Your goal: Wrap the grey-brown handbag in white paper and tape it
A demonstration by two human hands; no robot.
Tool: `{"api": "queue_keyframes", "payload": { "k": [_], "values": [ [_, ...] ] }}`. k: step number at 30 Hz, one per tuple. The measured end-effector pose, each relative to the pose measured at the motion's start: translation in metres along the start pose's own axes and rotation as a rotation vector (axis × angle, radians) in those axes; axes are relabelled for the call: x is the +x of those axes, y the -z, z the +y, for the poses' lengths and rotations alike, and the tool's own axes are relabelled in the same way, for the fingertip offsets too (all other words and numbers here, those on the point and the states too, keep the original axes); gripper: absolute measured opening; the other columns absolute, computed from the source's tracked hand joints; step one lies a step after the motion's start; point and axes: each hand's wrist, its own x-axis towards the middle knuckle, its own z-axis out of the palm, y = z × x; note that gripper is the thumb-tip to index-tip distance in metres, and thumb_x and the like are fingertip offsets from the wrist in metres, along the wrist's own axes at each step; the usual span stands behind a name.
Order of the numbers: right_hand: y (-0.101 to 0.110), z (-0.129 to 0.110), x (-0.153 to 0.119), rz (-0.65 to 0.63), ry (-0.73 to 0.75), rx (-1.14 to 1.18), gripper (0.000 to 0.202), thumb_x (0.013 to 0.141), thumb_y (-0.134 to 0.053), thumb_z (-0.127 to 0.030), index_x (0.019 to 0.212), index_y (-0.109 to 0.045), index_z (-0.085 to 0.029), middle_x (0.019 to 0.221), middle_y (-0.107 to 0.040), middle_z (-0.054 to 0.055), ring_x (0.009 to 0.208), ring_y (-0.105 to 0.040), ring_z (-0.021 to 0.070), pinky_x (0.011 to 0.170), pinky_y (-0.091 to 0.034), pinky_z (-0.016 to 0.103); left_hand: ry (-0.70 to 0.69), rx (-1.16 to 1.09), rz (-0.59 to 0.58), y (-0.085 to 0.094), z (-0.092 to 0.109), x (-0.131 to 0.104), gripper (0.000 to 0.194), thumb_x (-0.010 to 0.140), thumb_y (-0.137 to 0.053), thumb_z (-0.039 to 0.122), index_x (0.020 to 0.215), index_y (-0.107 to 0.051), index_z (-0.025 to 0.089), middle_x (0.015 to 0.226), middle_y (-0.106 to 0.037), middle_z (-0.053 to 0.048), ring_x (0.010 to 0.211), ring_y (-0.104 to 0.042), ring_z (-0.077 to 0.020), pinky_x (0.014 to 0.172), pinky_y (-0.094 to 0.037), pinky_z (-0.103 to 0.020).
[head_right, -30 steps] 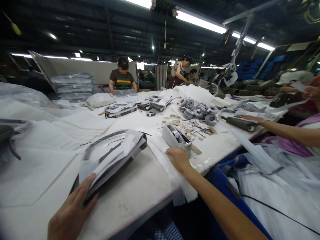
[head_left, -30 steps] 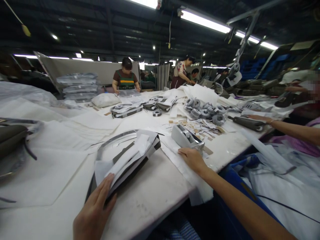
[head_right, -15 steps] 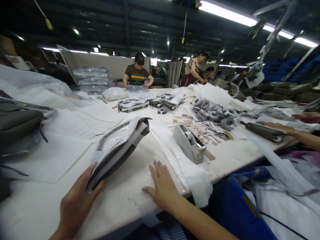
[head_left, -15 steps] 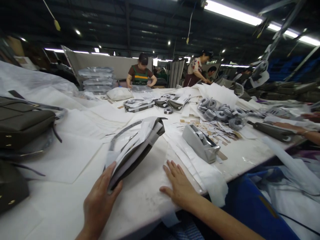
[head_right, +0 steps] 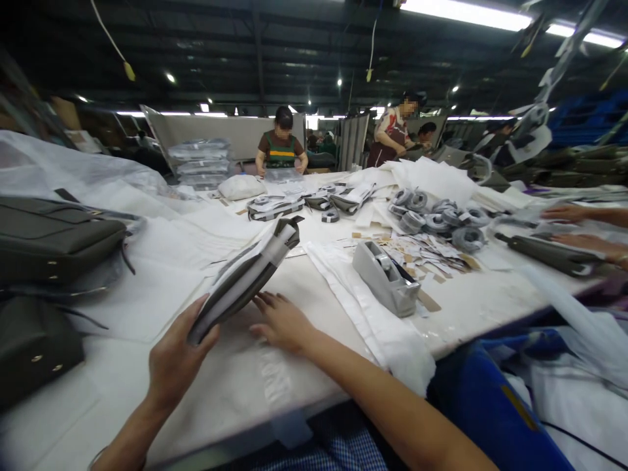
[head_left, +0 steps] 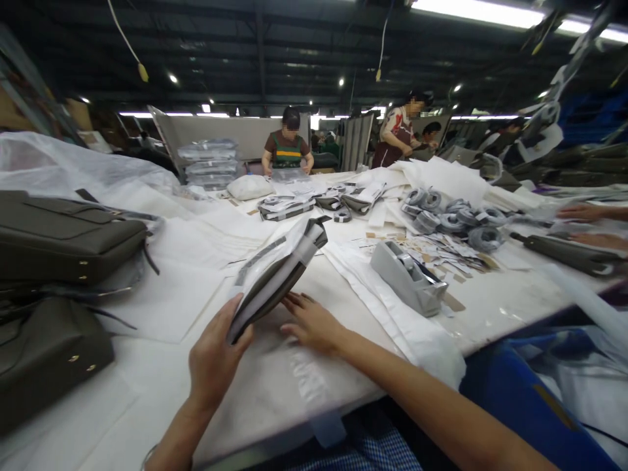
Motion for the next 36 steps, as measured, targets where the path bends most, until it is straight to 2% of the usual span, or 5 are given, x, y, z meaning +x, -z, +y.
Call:
{"api": "queue_keyframes", "payload": {
  "k": [6,11,20,26,36],
  "values": [
    [-0.023,-0.021,-0.046,-0.121,-0.017,0.007,0.083,0.092,-0.045,-0.068,0.153,-0.034,-0.012,0.16,-0.031,0.018,0.149,-0.024,0.0317,0.123,-0.016,0.052,-0.011,-0.027,0.013,0.006,0.006,0.014,0.052,0.09,-0.062,0.032,0.141,-0.049,0.026,0.136,-0.061,-0.004,0.123,-0.06,-0.0244,0.106,-0.047,-0.036],
    [-0.027,-0.016,-0.033,0.031,0.119,-0.031,0.057,0.097,-0.051,-0.049,0.139,-0.053,-0.011,0.144,-0.054,0.017,0.139,-0.043,0.0303,0.119,-0.029,0.049,-0.165,0.012,-0.03,0.005,0.025,0.009,0.054,0.09,-0.06,0.017,0.142,-0.046,0.025,0.136,-0.061,-0.005,0.123,-0.059,-0.0218,0.105,-0.049,-0.035],
    [0.024,-0.034,-0.065,0.266,0.5,0.037,0.019,0.096,-0.055,-0.024,0.109,-0.067,-0.018,0.103,-0.074,0.009,0.099,-0.067,0.0221,0.09,-0.054,0.036,-0.492,0.088,-0.06,-0.014,0.041,-0.04,0.04,0.097,-0.051,0.011,0.136,-0.055,0.018,0.135,-0.063,-0.008,0.125,-0.059,-0.0226,0.103,-0.053,-0.037],
    [0.053,0.006,0.023,0.19,-0.138,0.06,0.025,0.098,-0.05,-0.028,0.114,-0.068,-0.02,0.117,-0.071,0.008,0.11,-0.065,0.02,0.1,-0.048,0.033,-0.519,0.095,-0.084,-0.02,0.05,-0.055,0.039,0.098,-0.052,0.012,0.136,-0.056,0.02,0.136,-0.062,-0.008,0.126,-0.058,-0.0229,0.102,-0.054,-0.038],
    [-0.007,0.038,0.158,-0.251,-0.52,-0.011,0.031,0.094,-0.063,-0.039,0.114,-0.064,-0.015,0.118,-0.065,0.009,0.105,-0.064,0.0226,0.093,-0.053,0.046,-0.478,0.178,0.005,-0.028,0.07,-0.066,0.038,0.099,-0.047,0.012,0.134,-0.059,0.021,0.133,-0.064,-0.006,0.122,-0.061,-0.0237,0.097,-0.058,-0.035]
  ]
}}
